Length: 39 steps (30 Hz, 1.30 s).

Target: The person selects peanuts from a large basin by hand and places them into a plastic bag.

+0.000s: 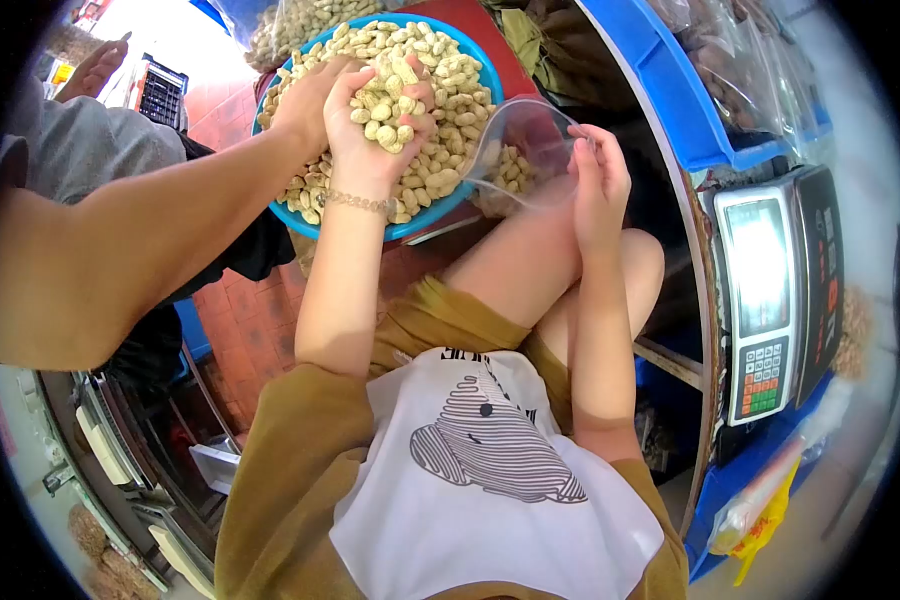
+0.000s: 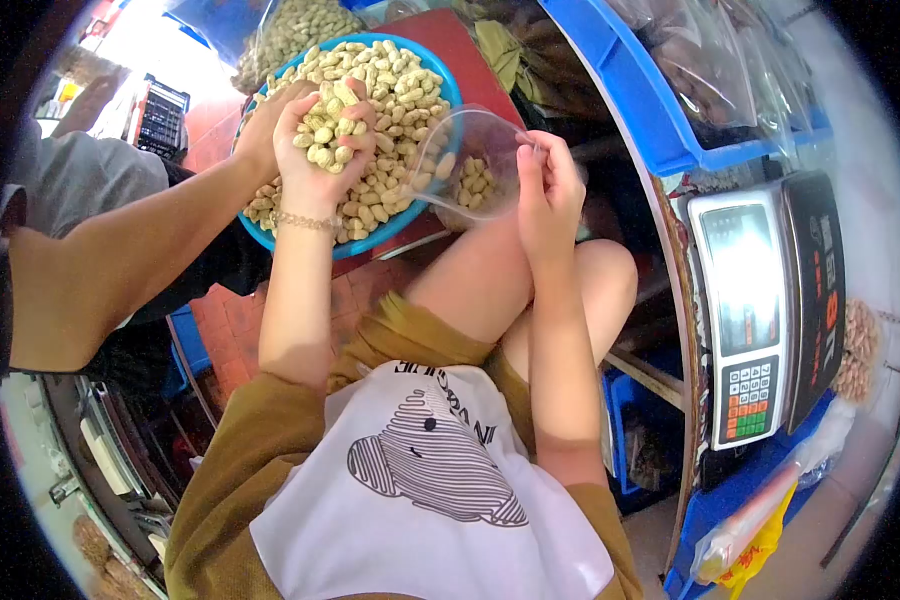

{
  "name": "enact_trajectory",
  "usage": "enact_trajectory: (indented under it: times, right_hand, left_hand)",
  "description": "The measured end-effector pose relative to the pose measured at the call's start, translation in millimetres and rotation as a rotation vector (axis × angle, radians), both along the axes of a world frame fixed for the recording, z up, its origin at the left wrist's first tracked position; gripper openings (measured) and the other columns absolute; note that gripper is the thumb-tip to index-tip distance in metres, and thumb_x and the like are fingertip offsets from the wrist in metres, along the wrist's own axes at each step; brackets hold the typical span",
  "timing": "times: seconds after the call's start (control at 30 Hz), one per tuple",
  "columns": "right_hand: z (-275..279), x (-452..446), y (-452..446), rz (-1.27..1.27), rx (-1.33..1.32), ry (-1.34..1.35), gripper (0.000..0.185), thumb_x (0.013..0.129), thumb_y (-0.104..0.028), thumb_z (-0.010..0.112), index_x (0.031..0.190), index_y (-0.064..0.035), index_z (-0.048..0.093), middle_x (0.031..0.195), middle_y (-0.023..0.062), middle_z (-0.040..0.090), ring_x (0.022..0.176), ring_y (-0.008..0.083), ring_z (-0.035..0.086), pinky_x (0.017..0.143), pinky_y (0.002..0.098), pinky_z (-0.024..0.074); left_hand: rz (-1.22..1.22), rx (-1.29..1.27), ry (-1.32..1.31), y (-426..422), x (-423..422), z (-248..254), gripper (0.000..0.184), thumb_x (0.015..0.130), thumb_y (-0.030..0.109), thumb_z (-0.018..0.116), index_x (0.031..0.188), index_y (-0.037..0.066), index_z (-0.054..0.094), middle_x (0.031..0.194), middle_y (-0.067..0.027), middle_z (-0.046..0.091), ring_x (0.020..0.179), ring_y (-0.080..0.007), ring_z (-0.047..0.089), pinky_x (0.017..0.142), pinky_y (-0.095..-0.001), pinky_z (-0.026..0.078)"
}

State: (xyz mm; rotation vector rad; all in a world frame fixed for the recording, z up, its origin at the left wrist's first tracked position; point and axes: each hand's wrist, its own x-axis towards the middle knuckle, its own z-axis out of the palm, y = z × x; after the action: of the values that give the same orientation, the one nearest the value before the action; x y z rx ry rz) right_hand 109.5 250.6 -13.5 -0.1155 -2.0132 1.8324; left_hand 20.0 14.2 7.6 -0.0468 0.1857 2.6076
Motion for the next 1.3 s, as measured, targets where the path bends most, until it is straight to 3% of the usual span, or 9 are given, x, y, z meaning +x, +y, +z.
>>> enact_trajectory:
  times: [0.3,0.43,0.57,0.7,0.8,0.9,0.93,1.03,1.3]
  right_hand:
    - [-2,-2,3,-0.05,-0.036,-0.011,0.018,0.098,-0.016,0.054,0.102,0.0002,0.062,0.083,-0.0012,0.06,0.069,0.0043,0.048,0.062,0.0184,0.0382]
    - [-1,-3,3,-0.049,-0.066,0.004,0.017,0.097,-0.015,0.055,0.099,-0.0008,0.063,0.084,-0.0019,0.061,0.07,0.0037,0.047,0.063,0.0182,0.0381]
    - [-3,-1,5,-0.029,-0.069,0.004,0.014,0.097,-0.014,0.056,0.097,-0.0014,0.062,0.082,-0.0036,0.059,0.07,0.0028,0.047,0.063,0.0179,0.0379]
    - [-4,-2,3,-0.026,-0.005,0.006,0.011,0.096,-0.012,0.058,0.095,-0.0016,0.062,0.079,-0.0051,0.056,0.07,0.0016,0.047,0.062,0.0168,0.037]
    - [-9,-2,4,-0.014,-0.139,0.011,0.009,0.095,-0.01,0.058,0.092,-0.0016,0.061,0.077,-0.0055,0.055,0.069,0.0006,0.047,0.06,0.0164,0.0367]
    - [-4,2,5,-0.002,-0.192,0.056,0.01,0.096,-0.01,0.058,0.091,-0.0015,0.06,0.077,-0.0052,0.055,0.07,0.0,0.048,0.06,0.0164,0.0375]
    - [-9,1,8,0.003,-0.17,0.052,0.01,0.096,-0.01,0.058,0.091,-0.0015,0.059,0.077,-0.0043,0.056,0.07,0.0,0.049,0.06,0.0163,0.0387]
    - [-12,-2,9,-0.009,-0.052,0.082,0.01,0.096,-0.009,0.058,0.09,-0.0013,0.058,0.076,-0.0038,0.056,0.07,0.0002,0.05,0.06,0.016,0.0393]
    - [-3,0,4,-0.058,-0.064,-0.003,0.012,0.094,-0.011,0.061,0.087,-0.0015,0.059,0.074,-0.0039,0.055,0.068,0.0008,0.05,0.059,0.0171,0.0397]
  left_hand:
    - [0.046,0.05,-0.028,-28,25,5,0.037,0.085,0.025,0.052,0.112,0.0,0.05,0.105,-0.0046,0.057,0.082,-0.0154,0.051,0.052,-0.0252,0.042]
    - [-0.074,0.121,-0.135,-20,61,7,0.034,0.086,0.025,0.051,0.111,0.002,0.051,0.106,-0.0061,0.058,0.081,-0.0166,0.053,0.052,-0.0244,0.044]
    - [0.053,-0.192,-0.038,17,77,39,0.025,0.086,0.025,0.055,0.105,0.009,0.053,0.103,-0.0091,0.062,0.075,-0.0179,0.055,0.049,-0.0248,0.045]
    - [0.488,-0.493,0.46,94,68,67,0.013,0.085,0.017,0.058,0.096,0.009,0.054,0.09,-0.0114,0.066,0.067,-0.0166,0.057,0.053,-0.0288,0.048]
    - [0.785,-1.004,0.95,131,49,43,0.012,0.078,0.011,0.064,0.089,0.009,0.06,0.088,-0.0092,0.067,0.066,-0.0194,0.061,0.056,-0.0318,0.051]
    - [0.97,-1.339,1.318,133,45,22,0.016,0.071,0.004,0.068,0.086,0.004,0.062,0.098,-0.0139,0.067,0.076,-0.0273,0.066,0.064,-0.0332,0.054]
    - [0.954,-1.41,1.36,132,47,17,0.021,0.067,0.008,0.069,0.087,0.005,0.063,0.094,-0.0127,0.066,0.08,-0.0299,0.067,0.067,-0.0349,0.054]
    - [0.998,-1.548,1.41,130,46,7,0.018,0.068,0.014,0.07,0.084,0.011,0.063,0.089,-0.0047,0.065,0.073,-0.0269,0.064,0.061,-0.0343,0.053]
    - [0.93,-1.581,1.323,119,45,6,0.021,0.068,0.01,0.071,0.087,0.007,0.063,0.086,-0.0062,0.065,0.075,-0.0267,0.065,0.062,-0.0341,0.053]
